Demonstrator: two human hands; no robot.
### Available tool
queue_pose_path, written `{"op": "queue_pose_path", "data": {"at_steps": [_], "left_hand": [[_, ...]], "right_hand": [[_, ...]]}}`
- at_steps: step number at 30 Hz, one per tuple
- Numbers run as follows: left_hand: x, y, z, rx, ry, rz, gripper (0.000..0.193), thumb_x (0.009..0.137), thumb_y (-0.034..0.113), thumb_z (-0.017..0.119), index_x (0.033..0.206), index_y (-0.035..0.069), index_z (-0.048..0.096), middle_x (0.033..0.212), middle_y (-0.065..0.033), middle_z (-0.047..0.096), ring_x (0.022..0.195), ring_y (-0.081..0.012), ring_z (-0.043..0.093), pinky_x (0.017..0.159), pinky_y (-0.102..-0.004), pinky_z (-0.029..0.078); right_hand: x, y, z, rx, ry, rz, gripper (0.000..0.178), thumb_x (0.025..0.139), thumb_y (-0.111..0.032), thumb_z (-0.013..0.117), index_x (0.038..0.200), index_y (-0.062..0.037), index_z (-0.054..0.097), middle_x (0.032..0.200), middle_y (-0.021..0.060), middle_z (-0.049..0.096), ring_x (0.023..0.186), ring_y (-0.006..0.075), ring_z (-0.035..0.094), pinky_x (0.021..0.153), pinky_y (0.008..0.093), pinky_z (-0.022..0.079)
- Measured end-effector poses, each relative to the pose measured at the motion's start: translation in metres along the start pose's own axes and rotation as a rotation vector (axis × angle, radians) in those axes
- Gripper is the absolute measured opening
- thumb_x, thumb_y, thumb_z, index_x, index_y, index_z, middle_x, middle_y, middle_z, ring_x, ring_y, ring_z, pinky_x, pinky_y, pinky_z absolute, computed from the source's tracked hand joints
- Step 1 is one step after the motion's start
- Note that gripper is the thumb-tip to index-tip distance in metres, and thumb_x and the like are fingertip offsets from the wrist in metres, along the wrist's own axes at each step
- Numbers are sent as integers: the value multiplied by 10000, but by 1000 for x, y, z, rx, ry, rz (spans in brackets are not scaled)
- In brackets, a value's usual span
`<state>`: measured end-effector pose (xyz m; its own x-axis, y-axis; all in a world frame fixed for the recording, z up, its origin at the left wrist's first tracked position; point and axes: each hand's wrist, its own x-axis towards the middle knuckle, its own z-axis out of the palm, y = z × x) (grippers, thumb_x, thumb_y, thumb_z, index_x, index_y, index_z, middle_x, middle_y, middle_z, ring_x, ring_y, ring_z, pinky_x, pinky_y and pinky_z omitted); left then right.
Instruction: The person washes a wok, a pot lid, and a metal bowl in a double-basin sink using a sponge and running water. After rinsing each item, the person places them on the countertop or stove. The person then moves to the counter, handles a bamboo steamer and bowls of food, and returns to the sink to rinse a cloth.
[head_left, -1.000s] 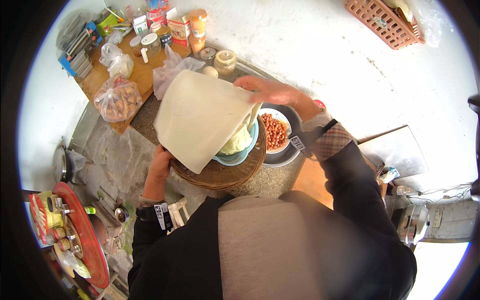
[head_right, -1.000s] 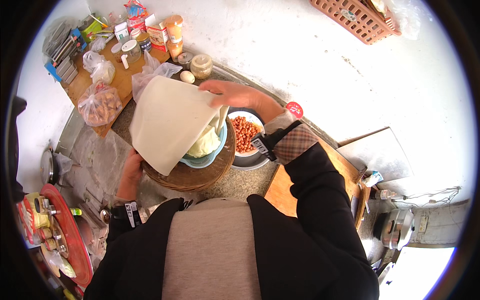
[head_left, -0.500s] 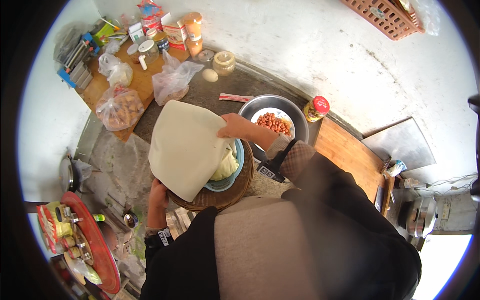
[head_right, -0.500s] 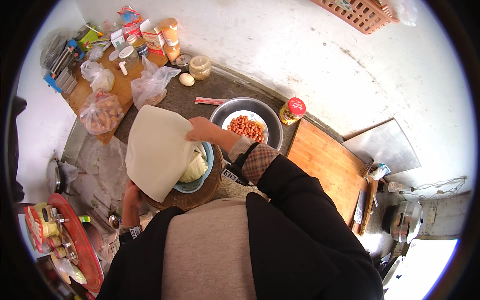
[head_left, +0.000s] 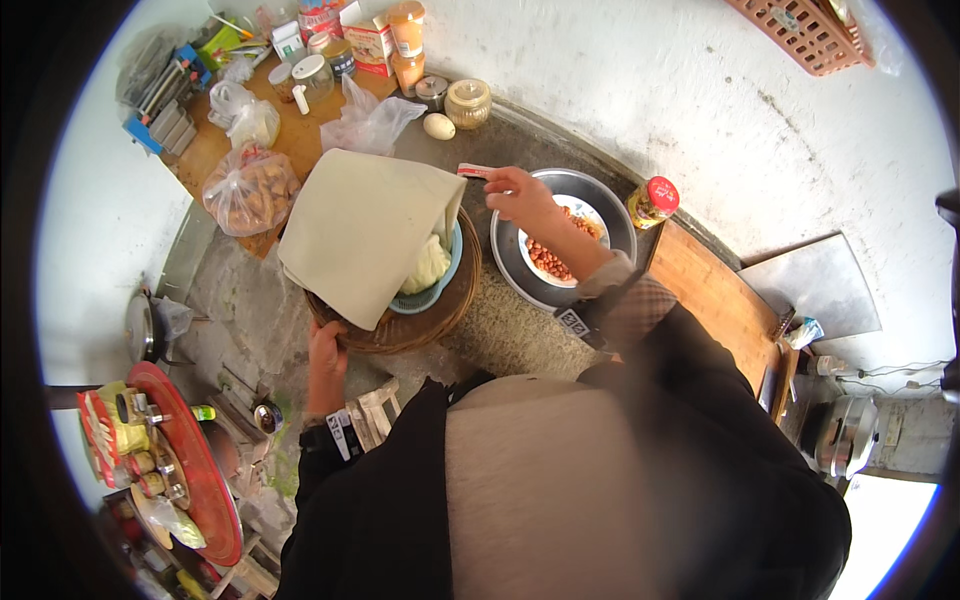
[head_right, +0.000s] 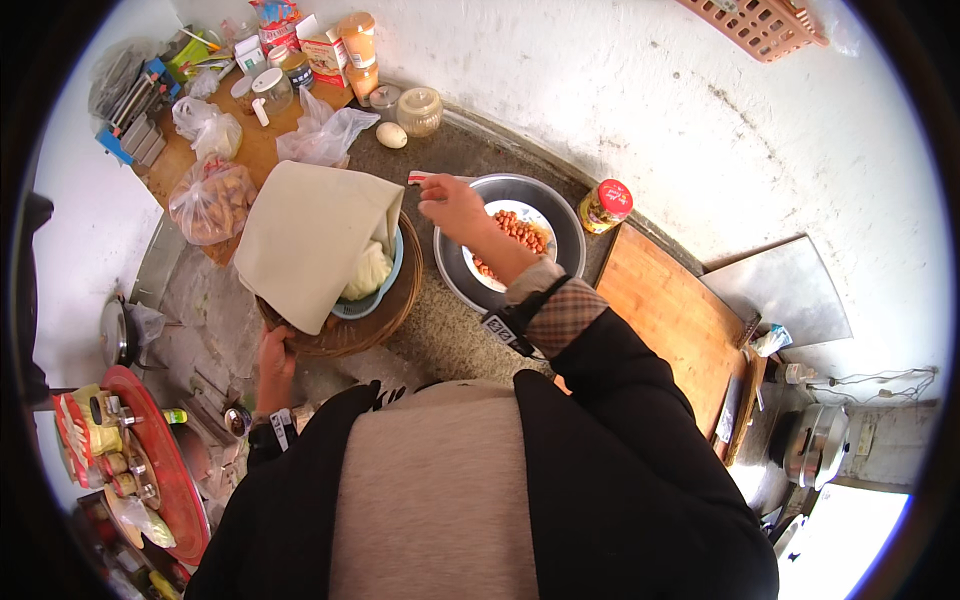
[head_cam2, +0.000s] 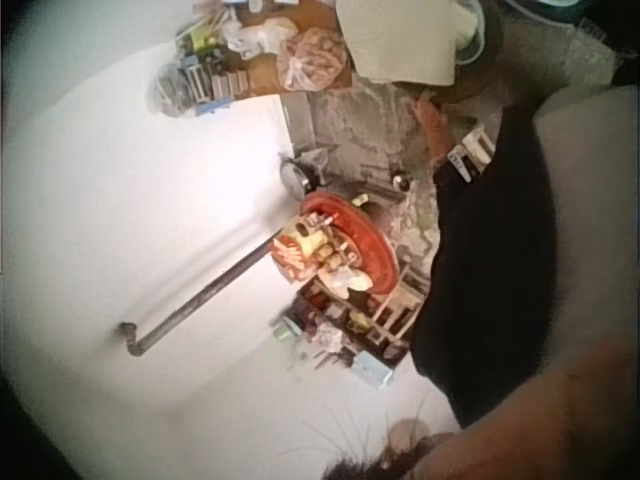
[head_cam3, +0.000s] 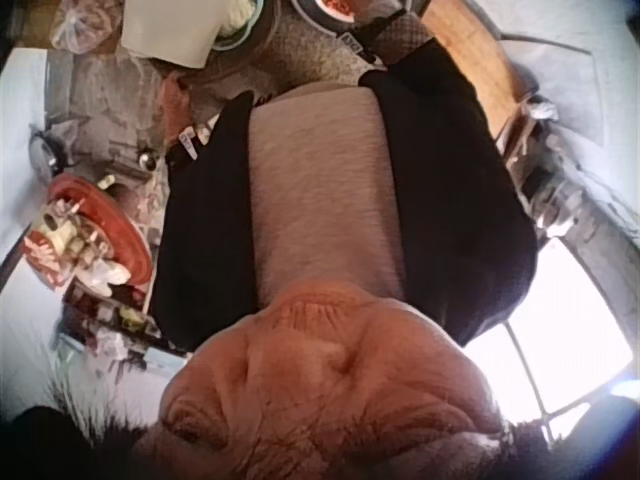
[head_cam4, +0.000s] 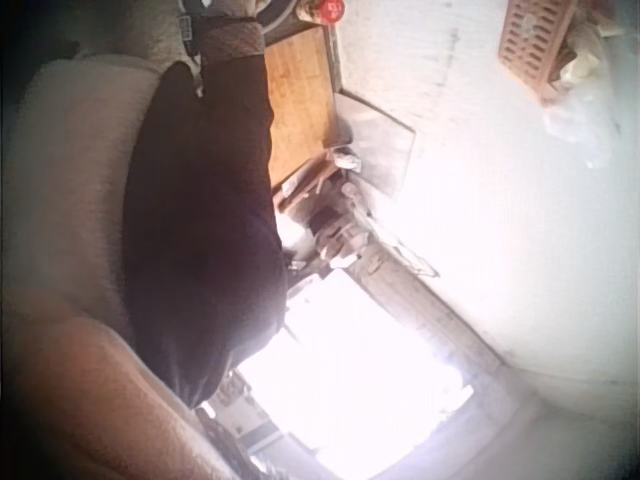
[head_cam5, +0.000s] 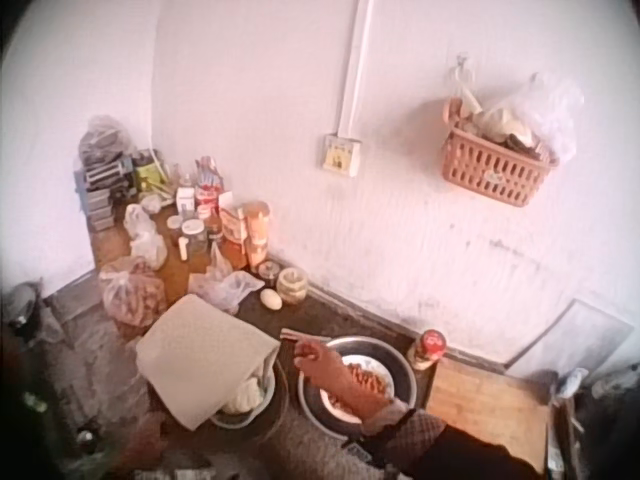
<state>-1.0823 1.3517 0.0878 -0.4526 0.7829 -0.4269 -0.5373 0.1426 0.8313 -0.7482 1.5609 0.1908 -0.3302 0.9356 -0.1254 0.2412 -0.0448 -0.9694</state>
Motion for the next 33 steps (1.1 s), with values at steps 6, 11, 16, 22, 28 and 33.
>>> {"op": "queue_pose_path", "data": {"at_steps": [6, 11, 16, 22, 28, 33], "left_hand": [[51, -32, -8, 35, 5, 6, 434, 702, -125, 470, 1098, 53, 488, 960, -71, 554, 840, -243, 557, 674, -357, 479], [64, -53, 0, -165, -29, -91, 403, 677, -119, 477, 1050, 32, 497, 924, -84, 557, 844, -281, 560, 711, -417, 491], [55, -58, 11, -106, -17, -77, 408, 678, -111, 472, 1055, 41, 509, 947, -84, 564, 846, -285, 568, 706, -437, 502], [42, -34, 15, 24, 79, -113, 536, 659, -113, 464, 1158, 83, 484, 952, -59, 570, 772, -236, 566, 581, -341, 490], [14, 16, 16, 203, -30, -7, 642, 637, -114, 438, 1249, 80, 441, 1015, -51, 578, 761, -189, 575, 540, -282, 479], [0, 38, 9, 262, 76, -25, 633, 637, -89, 428, 1244, 90, 448, 983, -46, 581, 715, -173, 567, 486, -267, 456]], "right_hand": [[-48, 13, -19, 103, -96, 65, 246, 819, -77, 550, 1049, 10, 556, 883, 53, 626, 775, 123, 608, 657, 254, 492], [-53, 44, 40, 448, -310, 419, 291, 849, -115, 562, 1103, 17, 509, 1011, 88, 575, 948, 162, 571, 754, 290, 493], [-5, 88, 84, 109, -376, 239, 350, 848, -91, 546, 1147, 60, 442, 1087, 178, 508, 965, 312, 553, 846, 385, 482], [18, 118, 141, 707, -100, 788, 420, 761, 104, 433, 1174, 24, 435, 1105, 201, 507, 992, 373, 546, 793, 543, 503], [-2, 118, 164, 885, 16, 685, 510, 721, 141, 414, 1206, -13, 388, 1165, 192, 468, 994, 370, 539, 719, 523, 533], [-2, 96, 159, 916, -94, 599, 548, 712, 140, 396, 1220, -63, 402, 1178, 156, 484, 1001, 338, 552, 734, 468, 547]]}}
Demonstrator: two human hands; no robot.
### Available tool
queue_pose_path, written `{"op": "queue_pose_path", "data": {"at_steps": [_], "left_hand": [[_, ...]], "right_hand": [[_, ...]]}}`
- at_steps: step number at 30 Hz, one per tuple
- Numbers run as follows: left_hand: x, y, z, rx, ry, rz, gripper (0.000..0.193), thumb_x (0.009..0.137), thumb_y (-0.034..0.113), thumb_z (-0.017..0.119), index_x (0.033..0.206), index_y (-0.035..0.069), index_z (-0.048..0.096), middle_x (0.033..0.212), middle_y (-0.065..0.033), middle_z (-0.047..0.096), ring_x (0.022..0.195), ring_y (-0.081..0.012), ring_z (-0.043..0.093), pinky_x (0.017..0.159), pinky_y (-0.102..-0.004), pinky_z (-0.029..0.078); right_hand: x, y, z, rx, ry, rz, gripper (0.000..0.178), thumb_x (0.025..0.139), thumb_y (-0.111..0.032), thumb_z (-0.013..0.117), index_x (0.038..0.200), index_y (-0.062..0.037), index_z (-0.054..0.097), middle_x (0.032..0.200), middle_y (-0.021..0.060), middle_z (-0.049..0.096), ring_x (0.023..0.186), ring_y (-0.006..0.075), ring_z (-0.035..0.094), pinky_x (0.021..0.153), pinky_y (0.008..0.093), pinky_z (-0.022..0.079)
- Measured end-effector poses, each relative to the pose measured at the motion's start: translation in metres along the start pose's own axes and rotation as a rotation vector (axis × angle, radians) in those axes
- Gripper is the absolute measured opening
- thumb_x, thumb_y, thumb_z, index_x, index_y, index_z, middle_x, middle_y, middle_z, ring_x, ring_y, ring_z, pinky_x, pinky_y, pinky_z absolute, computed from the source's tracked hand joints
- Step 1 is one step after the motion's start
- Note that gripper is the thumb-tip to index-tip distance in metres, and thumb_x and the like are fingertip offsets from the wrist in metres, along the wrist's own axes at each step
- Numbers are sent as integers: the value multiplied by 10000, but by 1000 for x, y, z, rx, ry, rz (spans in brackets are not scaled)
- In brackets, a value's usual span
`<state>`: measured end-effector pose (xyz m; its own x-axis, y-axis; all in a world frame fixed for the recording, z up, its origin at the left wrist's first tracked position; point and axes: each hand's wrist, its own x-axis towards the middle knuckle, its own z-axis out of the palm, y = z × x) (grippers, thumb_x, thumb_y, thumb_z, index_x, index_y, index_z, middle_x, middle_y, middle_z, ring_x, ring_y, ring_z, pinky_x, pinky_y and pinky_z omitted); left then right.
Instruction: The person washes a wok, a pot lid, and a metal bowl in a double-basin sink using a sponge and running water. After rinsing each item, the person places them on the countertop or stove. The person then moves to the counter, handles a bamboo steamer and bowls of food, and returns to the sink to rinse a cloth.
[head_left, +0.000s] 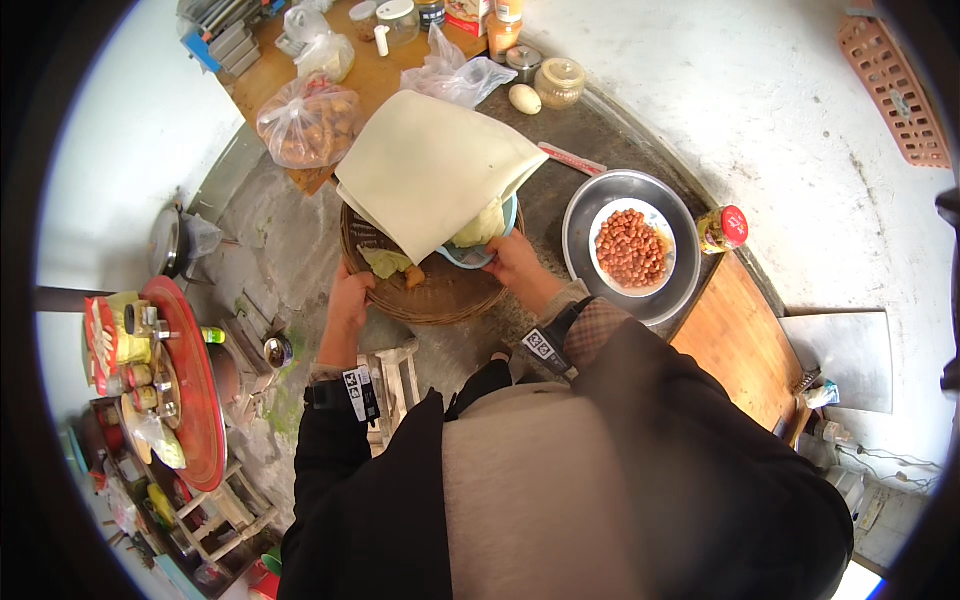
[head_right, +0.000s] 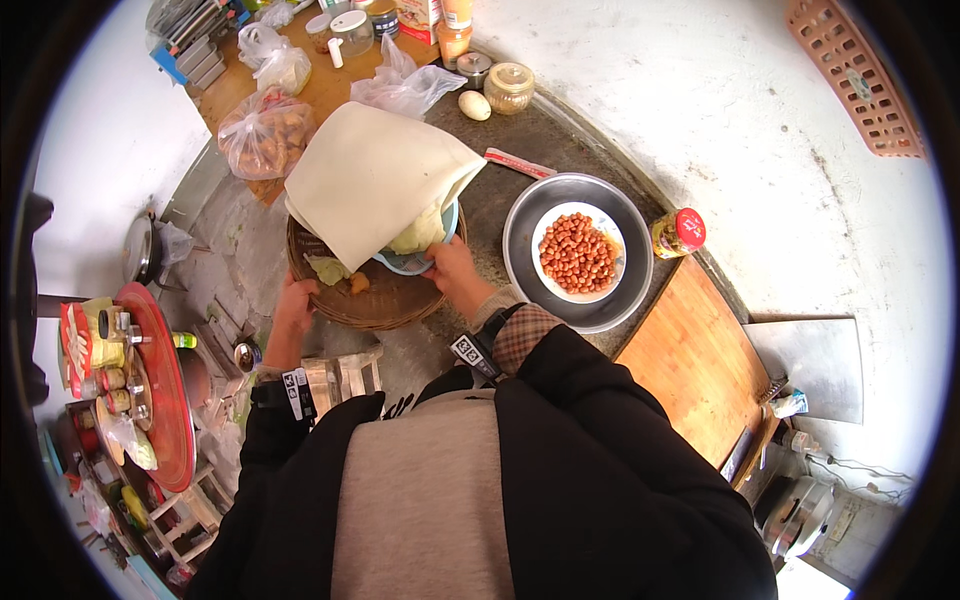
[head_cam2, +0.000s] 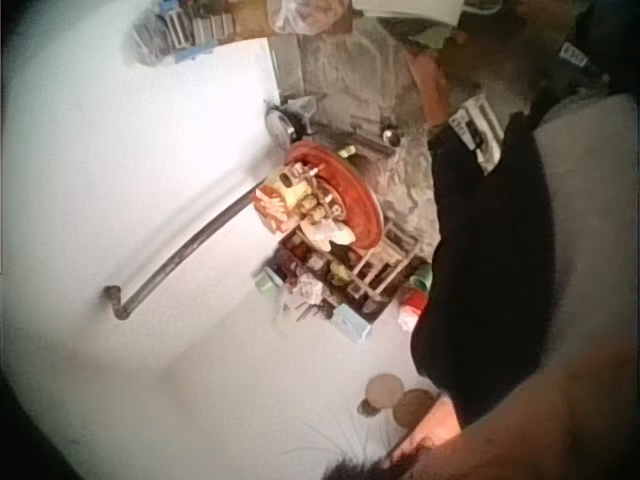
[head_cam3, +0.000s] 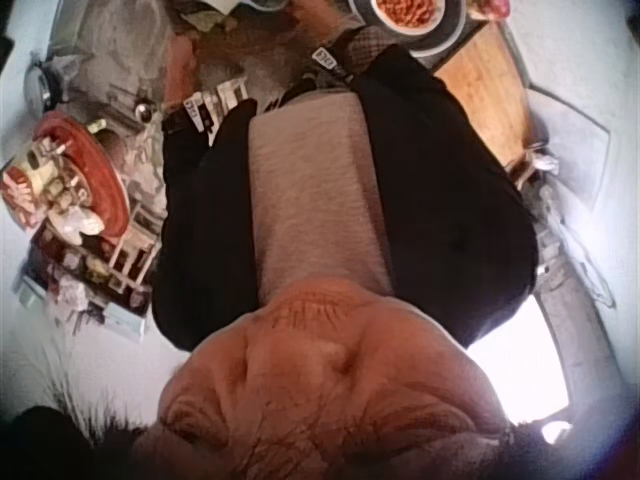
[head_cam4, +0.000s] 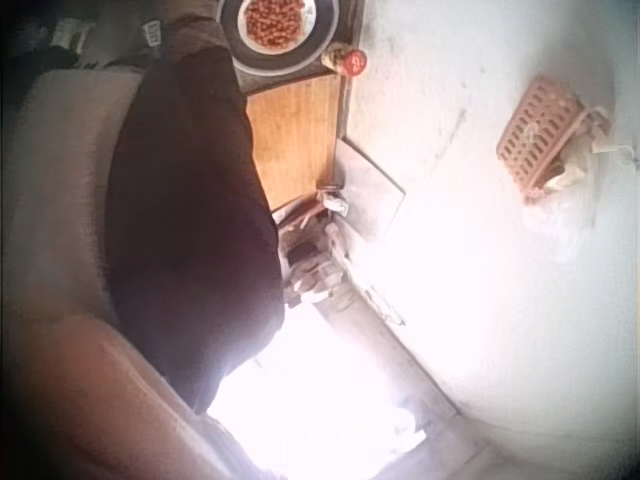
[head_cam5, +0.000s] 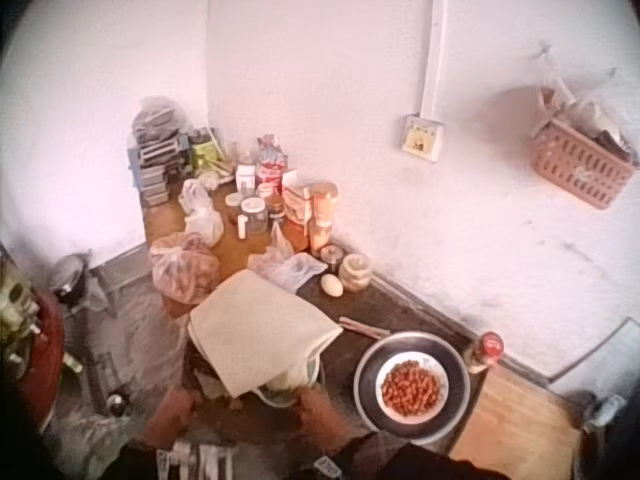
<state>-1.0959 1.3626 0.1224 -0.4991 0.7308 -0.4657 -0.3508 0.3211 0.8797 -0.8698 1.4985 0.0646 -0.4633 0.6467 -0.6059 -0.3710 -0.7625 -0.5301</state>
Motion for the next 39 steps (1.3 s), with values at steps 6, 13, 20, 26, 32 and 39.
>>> {"op": "queue_pose_path", "data": {"at_steps": [6, 13, 20, 26, 32, 39], "left_hand": [[11, 8, -24, 75, 111, 16, 583, 629, -71, 423, 1187, 89, 477, 895, -45, 564, 662, -174, 545, 441, -281, 437], [-18, 15, -80, 30, 152, -82, 554, 646, -62, 446, 1181, 82, 470, 892, -55, 566, 665, -177, 565, 435, -290, 451], [-79, 12, -122, -107, 201, 29, 569, 640, -115, 438, 1192, 15, 478, 969, -77, 585, 788, -194, 595, 607, -276, 506], [-106, 15, -90, -98, 192, 140, 601, 626, -91, 444, 1222, -20, 436, 1052, -95, 572, 922, -202, 569, 781, -286, 476], [-129, 29, -37, 138, 75, 314, 579, 651, -32, 442, 1229, -35, 421, 1107, -106, 542, 983, -197, 541, 870, -279, 430], [-132, 23, -16, 144, 9, 305, 598, 667, -33, 439, 1264, -32, 398, 1108, -89, 535, 1004, -180, 519, 885, -275, 407]], "right_hand": [[-13, -21, 23, -16, -4, -90, 512, 704, 146, 392, 1183, -28, 420, 1149, 169, 505, 950, 320, 583, 691, 444, 569], [15, -45, 14, -16, 102, -215, 417, 734, 135, 413, 1098, -63, 462, 1024, 137, 532, 815, 259, 577, 524, 367, 502], [57, -32, -20, 1, 466, -231, 320, 764, 90, 506, 1057, -31, 463, 1018, 128, 531, 769, 283, 578, 541, 427, 495], [-17, -20, 16, -420, 246, -15, 235, 879, -117, 532, 1064, -29, 418, 868, 96, 522, 693, 189, 556, 572, 326, 501], [-94, 10, 103, -1329, -517, -430, 469, 802, -374, 627, 1097, -35, 491, 956, 152, 592, 867, 269, 590, 779, 364, 479], [-101, 25, 105, -1576, -656, -798, 368, 786, -231, 577, 1085, -50, 463, 924, 189, 592, 813, 307, 614, 672, 418, 498]]}}
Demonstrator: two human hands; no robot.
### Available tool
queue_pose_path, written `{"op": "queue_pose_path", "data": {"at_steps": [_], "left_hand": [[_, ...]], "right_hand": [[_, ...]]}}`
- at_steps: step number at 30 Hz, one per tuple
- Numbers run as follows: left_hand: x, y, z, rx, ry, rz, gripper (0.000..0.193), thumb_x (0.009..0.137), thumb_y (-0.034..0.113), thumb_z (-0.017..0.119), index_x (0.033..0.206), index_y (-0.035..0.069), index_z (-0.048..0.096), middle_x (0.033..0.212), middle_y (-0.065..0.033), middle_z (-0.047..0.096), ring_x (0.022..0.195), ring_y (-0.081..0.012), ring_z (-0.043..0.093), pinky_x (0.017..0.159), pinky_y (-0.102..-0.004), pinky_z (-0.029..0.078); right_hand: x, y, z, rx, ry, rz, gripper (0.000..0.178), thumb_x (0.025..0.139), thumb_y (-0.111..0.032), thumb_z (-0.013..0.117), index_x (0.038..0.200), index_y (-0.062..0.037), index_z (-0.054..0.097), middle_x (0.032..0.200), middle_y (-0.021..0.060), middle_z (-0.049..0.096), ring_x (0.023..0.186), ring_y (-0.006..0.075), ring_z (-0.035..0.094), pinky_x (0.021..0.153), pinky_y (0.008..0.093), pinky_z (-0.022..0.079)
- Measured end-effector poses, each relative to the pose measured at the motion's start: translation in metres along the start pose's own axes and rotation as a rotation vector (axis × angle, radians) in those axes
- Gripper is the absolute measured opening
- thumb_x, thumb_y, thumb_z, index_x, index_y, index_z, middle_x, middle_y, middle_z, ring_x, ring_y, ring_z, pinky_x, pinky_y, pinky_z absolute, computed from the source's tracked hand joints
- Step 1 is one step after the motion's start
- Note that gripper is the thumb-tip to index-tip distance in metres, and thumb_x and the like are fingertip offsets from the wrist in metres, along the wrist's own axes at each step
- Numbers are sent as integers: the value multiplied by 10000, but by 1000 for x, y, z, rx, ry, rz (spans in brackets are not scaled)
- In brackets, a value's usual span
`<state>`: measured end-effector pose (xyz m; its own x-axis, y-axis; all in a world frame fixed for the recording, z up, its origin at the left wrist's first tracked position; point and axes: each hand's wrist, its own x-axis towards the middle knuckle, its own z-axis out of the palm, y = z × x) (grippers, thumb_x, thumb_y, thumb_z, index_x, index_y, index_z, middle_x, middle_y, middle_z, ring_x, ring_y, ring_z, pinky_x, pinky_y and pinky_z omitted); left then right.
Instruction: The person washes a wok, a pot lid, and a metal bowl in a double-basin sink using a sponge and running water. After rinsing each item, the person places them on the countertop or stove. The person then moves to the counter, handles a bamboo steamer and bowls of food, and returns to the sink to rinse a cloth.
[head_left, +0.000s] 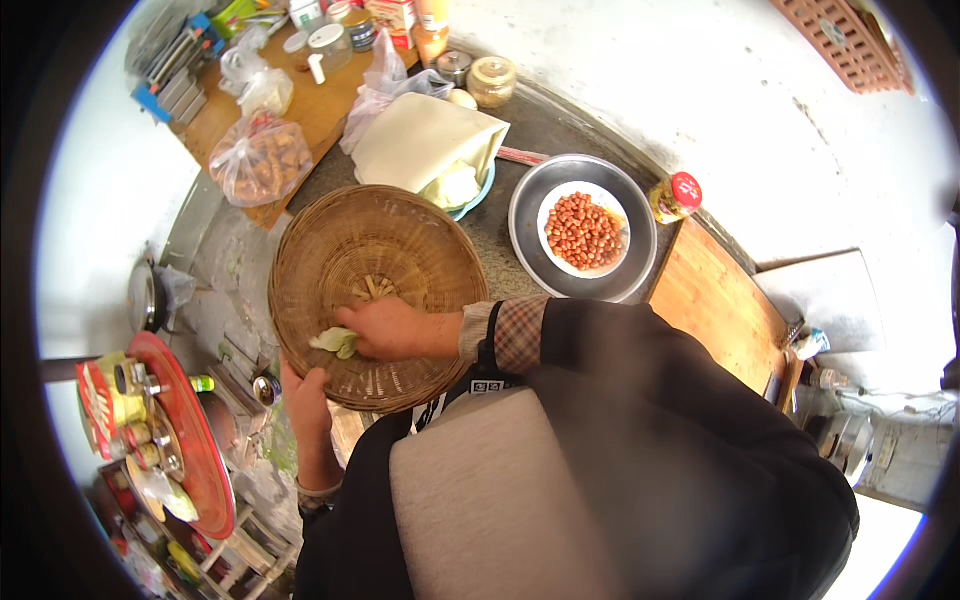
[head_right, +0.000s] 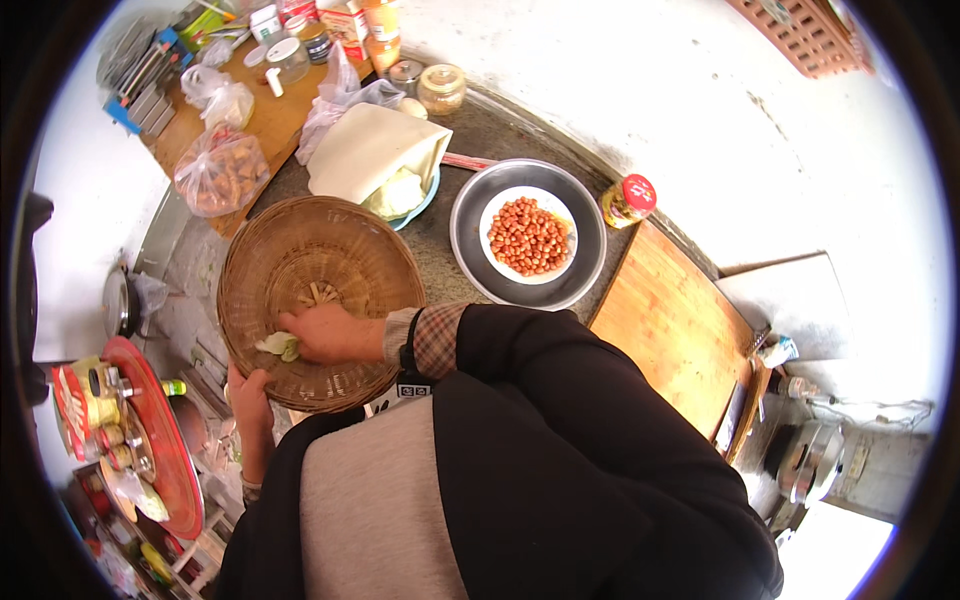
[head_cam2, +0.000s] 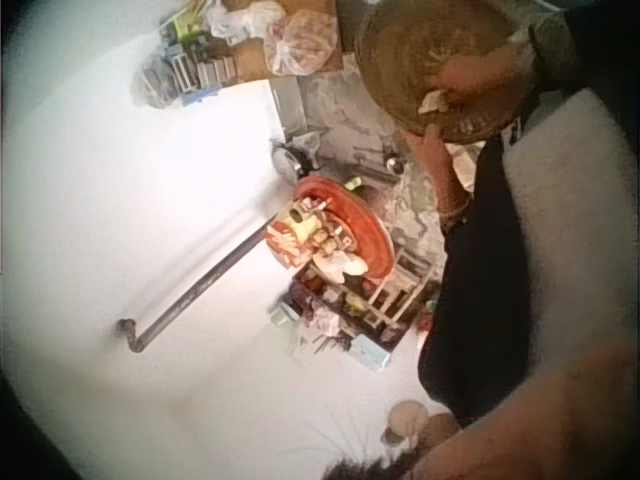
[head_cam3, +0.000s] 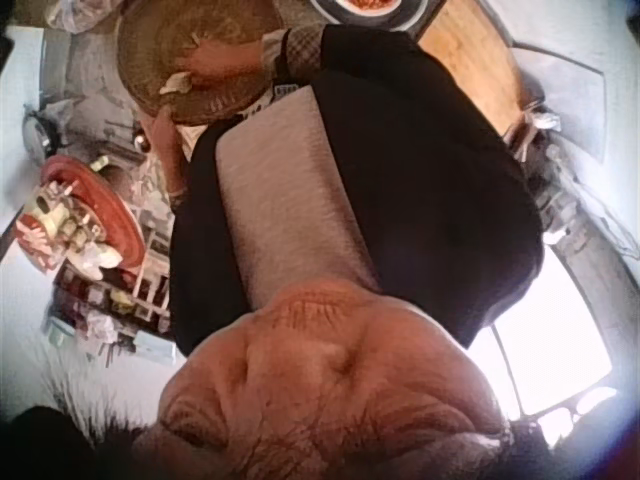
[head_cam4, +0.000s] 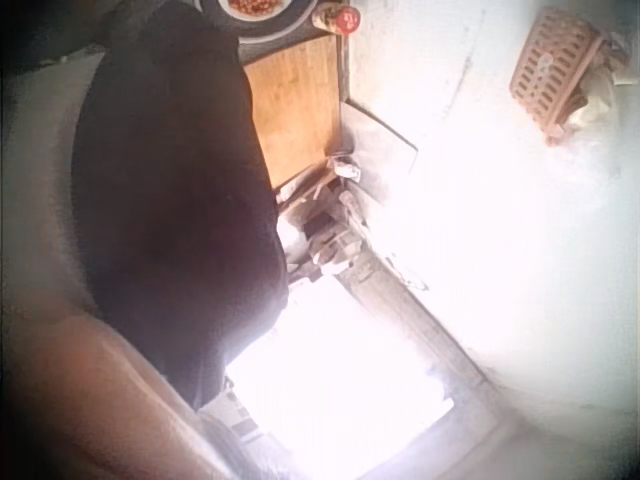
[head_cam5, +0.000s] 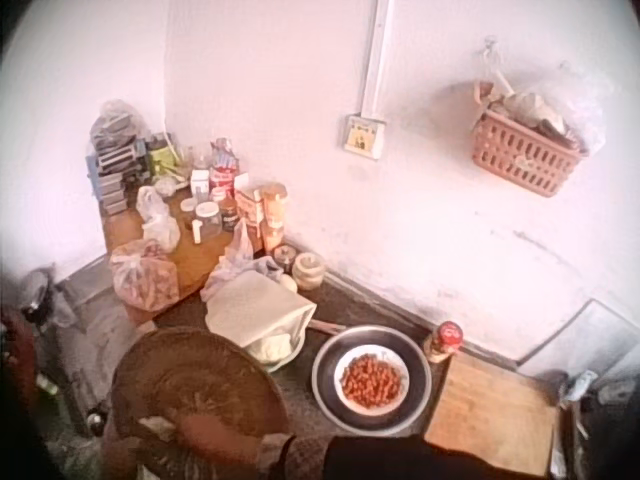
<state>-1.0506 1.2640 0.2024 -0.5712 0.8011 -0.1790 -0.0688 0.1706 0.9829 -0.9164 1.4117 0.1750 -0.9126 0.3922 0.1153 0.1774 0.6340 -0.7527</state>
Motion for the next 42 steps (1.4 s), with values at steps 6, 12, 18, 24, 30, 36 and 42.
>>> {"op": "queue_pose_path", "data": {"at_steps": [6, 12, 18, 24, 30, 36, 42], "left_hand": [[11, 7, -63, 91, 165, 24, 685, 666, -19, 430, 1344, 15, 342, 1165, -80, 519, 966, -173, 526, 788, -250, 433], [27, 40, -85, 202, 175, 21, 688, 698, 2, 442, 1369, 6, 290, 1267, -105, 452, 1111, -221, 468, 965, -293, 342], [39, 67, -59, 197, 30, -25, 685, 746, 24, 441, 1399, 18, 233, 1265, -97, 442, 1088, -207, 470, 941, -280, 360], [40, 82, -20, 249, -89, -92, 660, 799, 58, 440, 1417, 38, 207, 1255, -91, 445, 1037, -189, 489, 867, -270, 414], [53, 102, 6, 247, -248, -158, 558, 914, 310, 430, 1400, 90, 265, 1209, -99, 500, 914, -170, 587, 637, -257, 523], [99, 45, 48, 367, -265, -182, 542, 941, 440, 379, 1383, 132, 325, 1147, -90, 539, 1014, -215, 541, 814, -380, 479], [84, -16, 129, -215, -612, -490, 545, 956, 411, 369, 1338, 23, 368, 1318, -100, 457, 1192, -230, 446, 982, -393, 362]], "right_hand": [[-36, 55, -37, 807, 578, 422, 274, 845, -218, 488, 1039, -30, 439, 757, 142, 588, 508, 200, 592, 485, 350, 480], [-61, 91, -56, 511, 141, 861, 374, 846, -247, 521, 1062, 52, 457, 813, 172, 588, 587, 254, 592, 508, 367, 477], [-94, 59, -44, -219, -33, 65, 434, 664, -278, 717, 1007, -45, 588, 959, 130, 560, 962, 267, 524, 761, 395, 438], [-107, 35, -51, -150, 128, -358, 347, 616, -221, 749, 916, -98, 627, 956, 76, 562, 963, 275, 513, 792, 383, 409], [-136, 33, -52, 486, 210, -234, 198, 765, -163, 674, 923, -84, 586, 808, 70, 570, 776, 200, 574, 670, 323, 458], [-168, 48, -97, 1629, 837, 164, 244, 944, -205, 464, 1079, -8, 514, 958, 53, 612, 853, 125, 593, 763, 276, 496], [-218, 53, -111, 1722, 930, 171, 286, 926, -249, 504, 1084, -17, 560, 1006, 79, 630, 879, 152, 613, 781, 304, 517]]}}
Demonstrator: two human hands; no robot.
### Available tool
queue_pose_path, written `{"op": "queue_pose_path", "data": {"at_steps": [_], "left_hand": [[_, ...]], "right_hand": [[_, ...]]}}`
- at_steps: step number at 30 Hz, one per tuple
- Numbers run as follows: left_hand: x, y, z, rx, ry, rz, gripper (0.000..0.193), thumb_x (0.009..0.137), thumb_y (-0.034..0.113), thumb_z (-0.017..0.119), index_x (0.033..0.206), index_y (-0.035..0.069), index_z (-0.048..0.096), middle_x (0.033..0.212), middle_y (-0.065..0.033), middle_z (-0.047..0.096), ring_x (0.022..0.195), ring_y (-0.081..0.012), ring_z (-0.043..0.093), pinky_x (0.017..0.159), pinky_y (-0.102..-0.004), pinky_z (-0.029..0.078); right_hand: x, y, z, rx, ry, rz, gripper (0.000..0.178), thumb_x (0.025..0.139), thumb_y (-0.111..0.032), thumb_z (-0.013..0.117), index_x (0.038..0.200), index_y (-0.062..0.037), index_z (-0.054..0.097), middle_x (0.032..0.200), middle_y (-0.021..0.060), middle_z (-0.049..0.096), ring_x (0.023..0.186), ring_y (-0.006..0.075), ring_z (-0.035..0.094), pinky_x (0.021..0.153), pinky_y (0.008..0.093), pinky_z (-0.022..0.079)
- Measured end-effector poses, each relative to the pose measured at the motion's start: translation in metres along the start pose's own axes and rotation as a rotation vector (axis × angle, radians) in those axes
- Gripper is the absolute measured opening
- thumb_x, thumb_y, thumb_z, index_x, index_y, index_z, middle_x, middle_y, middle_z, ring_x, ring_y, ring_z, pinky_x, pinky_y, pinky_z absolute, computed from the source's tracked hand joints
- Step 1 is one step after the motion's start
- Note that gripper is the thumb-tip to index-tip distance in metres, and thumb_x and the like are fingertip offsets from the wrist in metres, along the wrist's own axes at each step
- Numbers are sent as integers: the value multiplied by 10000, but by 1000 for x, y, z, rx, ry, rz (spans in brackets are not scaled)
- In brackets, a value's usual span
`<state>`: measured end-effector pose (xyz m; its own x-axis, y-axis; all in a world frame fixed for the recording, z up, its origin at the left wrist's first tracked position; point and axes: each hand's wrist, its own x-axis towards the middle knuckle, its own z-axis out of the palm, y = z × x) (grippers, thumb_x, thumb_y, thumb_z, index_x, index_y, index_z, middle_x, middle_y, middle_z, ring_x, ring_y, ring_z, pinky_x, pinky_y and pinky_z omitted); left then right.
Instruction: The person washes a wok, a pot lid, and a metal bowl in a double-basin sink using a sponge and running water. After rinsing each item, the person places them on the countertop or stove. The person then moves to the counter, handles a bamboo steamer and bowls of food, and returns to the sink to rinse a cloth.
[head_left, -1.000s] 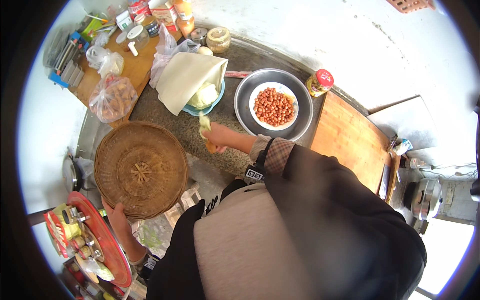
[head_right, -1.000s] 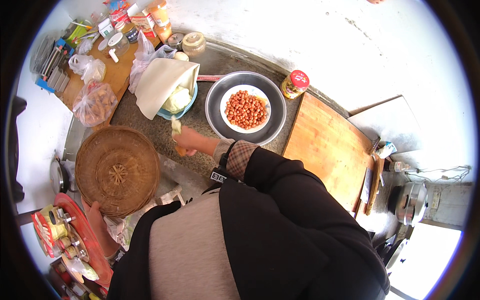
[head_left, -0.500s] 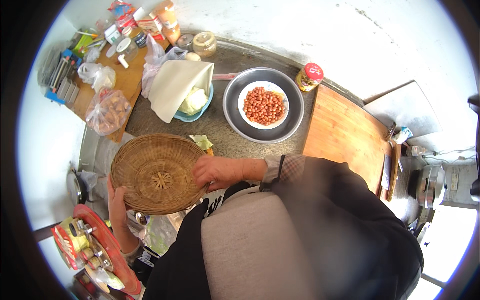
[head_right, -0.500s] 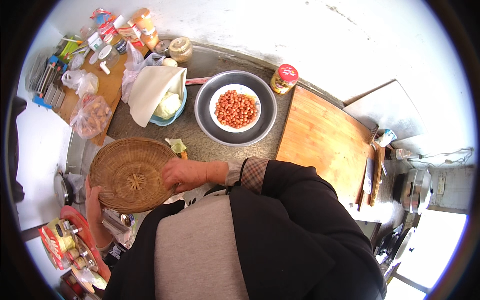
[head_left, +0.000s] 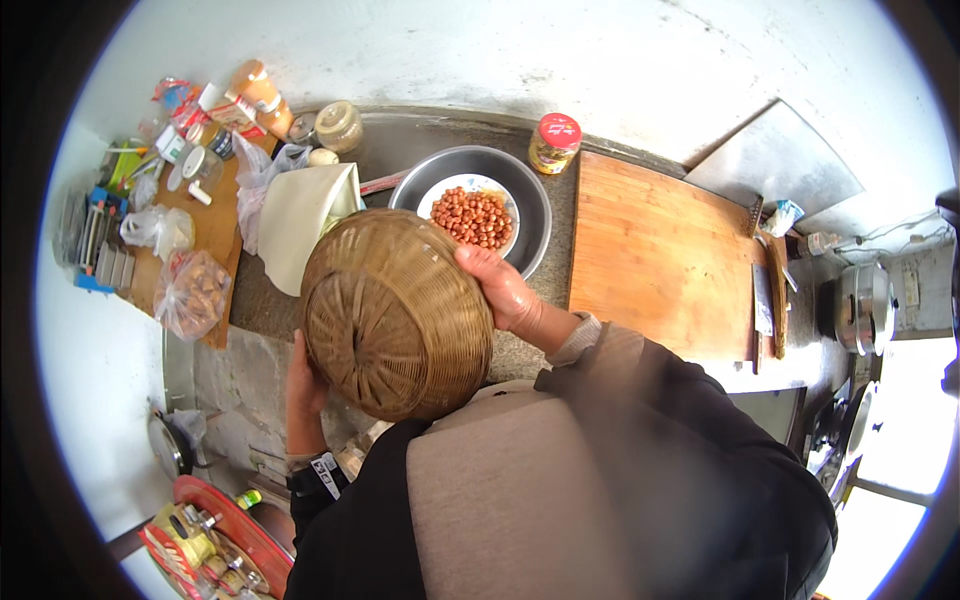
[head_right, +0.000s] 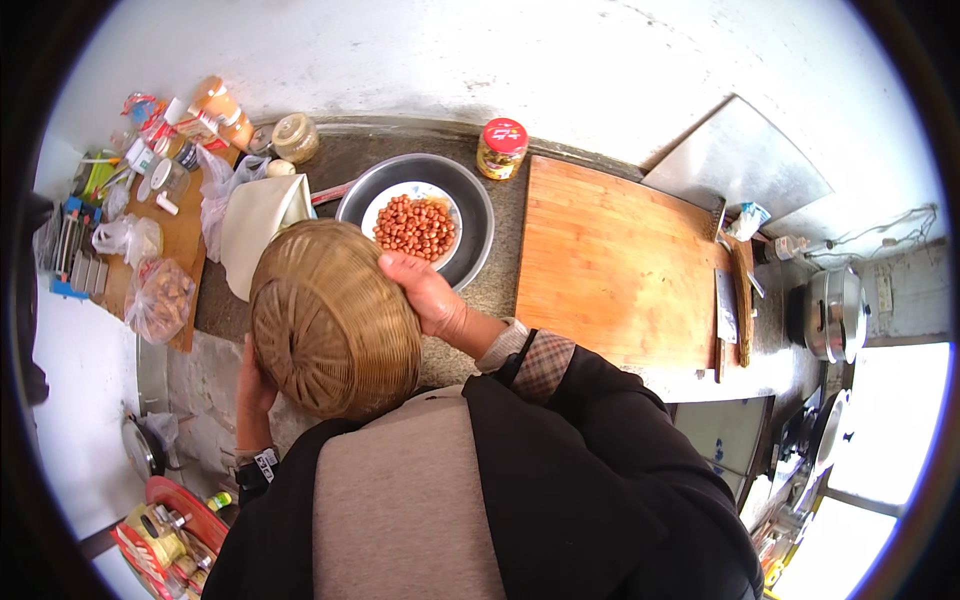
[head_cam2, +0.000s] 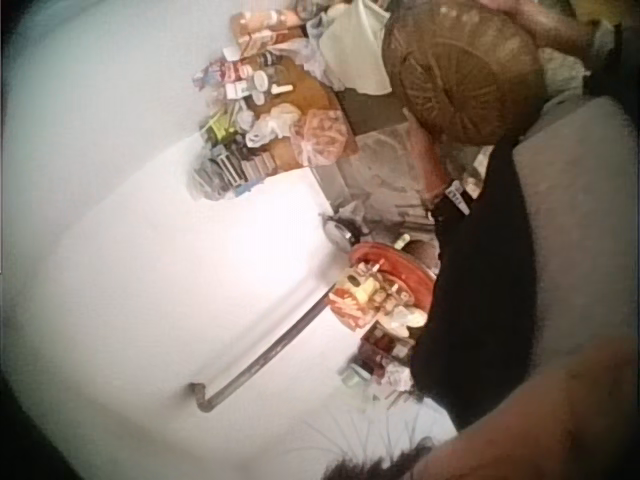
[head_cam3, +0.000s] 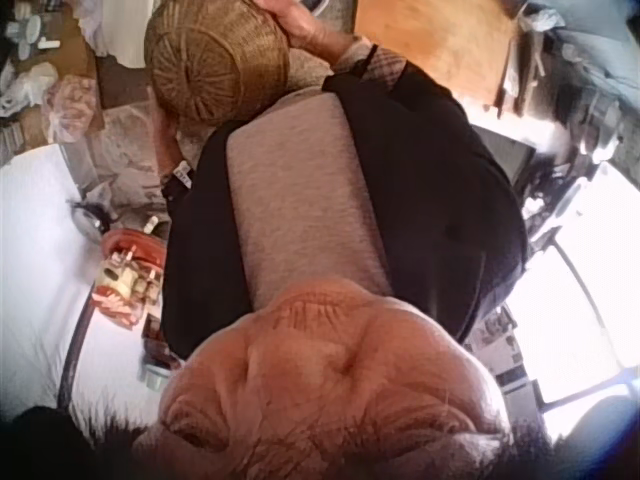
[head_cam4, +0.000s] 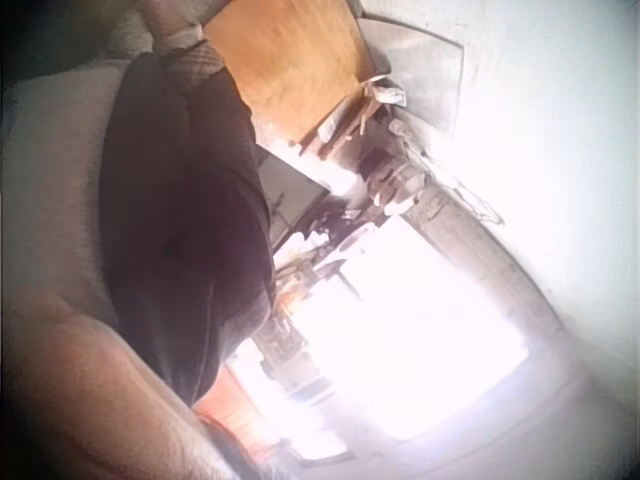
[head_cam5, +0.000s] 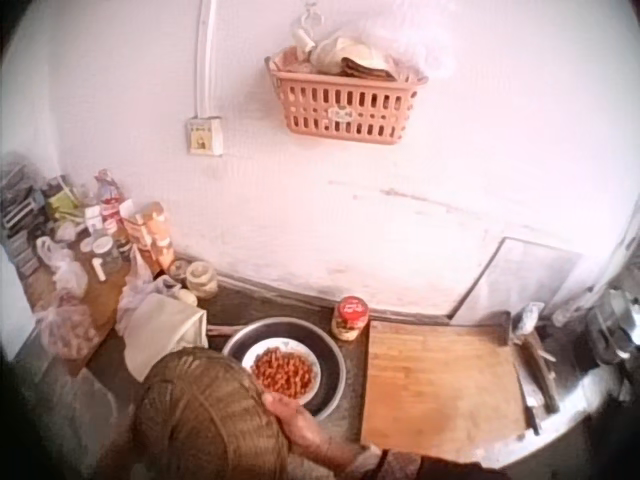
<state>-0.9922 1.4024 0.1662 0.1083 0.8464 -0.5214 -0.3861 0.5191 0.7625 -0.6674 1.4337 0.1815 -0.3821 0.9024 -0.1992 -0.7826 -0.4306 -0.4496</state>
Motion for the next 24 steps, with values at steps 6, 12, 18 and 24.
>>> {"op": "queue_pose_path", "data": {"at_steps": [6, 12, 18, 24], "left_hand": [[61, 10, 72, 206, -188, 413, 545, 926, 259, 506, 1350, -20, 308, 1274, -122, 464, 1169, -205, 446, 998, -334, 338], [172, -2, 128, 345, -247, 427, 650, 856, 279, 638, 1347, -9, 322, 1216, -105, 496, 1094, -169, 472, 952, -294, 363], [224, -19, 122, 607, 72, 401, 647, 851, 415, 608, 1267, -43, 421, 1138, -136, 559, 1019, -197, 531, 889, -304, 409], [231, -24, 115, 948, 205, 636, 699, 821, 524, 571, 1173, -77, 505, 975, -203, 620, 891, -266, 597, 797, -352, 456]], "right_hand": [[3, -51, -76, -284, 553, -356, 306, 899, -334, 558, 1019, -55, 596, 837, 3, 610, 744, 91, 544, 695, 255, 470], [11, -61, -134, -469, 757, -475, 520, 833, -393, 636, 1130, 21, 532, 966, 58, 586, 857, 127, 530, 738, 267, 435], [16, -53, -150, -452, 731, -330, 560, 860, -418, 590, 1201, 12, 484, 1076, 75, 568, 997, 153, 511, 866, 298, 417], [23, -54, -157, -510, 762, -341, 541, 862, -395, 595, 1182, 33, 511, 1098, 104, 584, 986, 171, 520, 876, 297, 407]]}}
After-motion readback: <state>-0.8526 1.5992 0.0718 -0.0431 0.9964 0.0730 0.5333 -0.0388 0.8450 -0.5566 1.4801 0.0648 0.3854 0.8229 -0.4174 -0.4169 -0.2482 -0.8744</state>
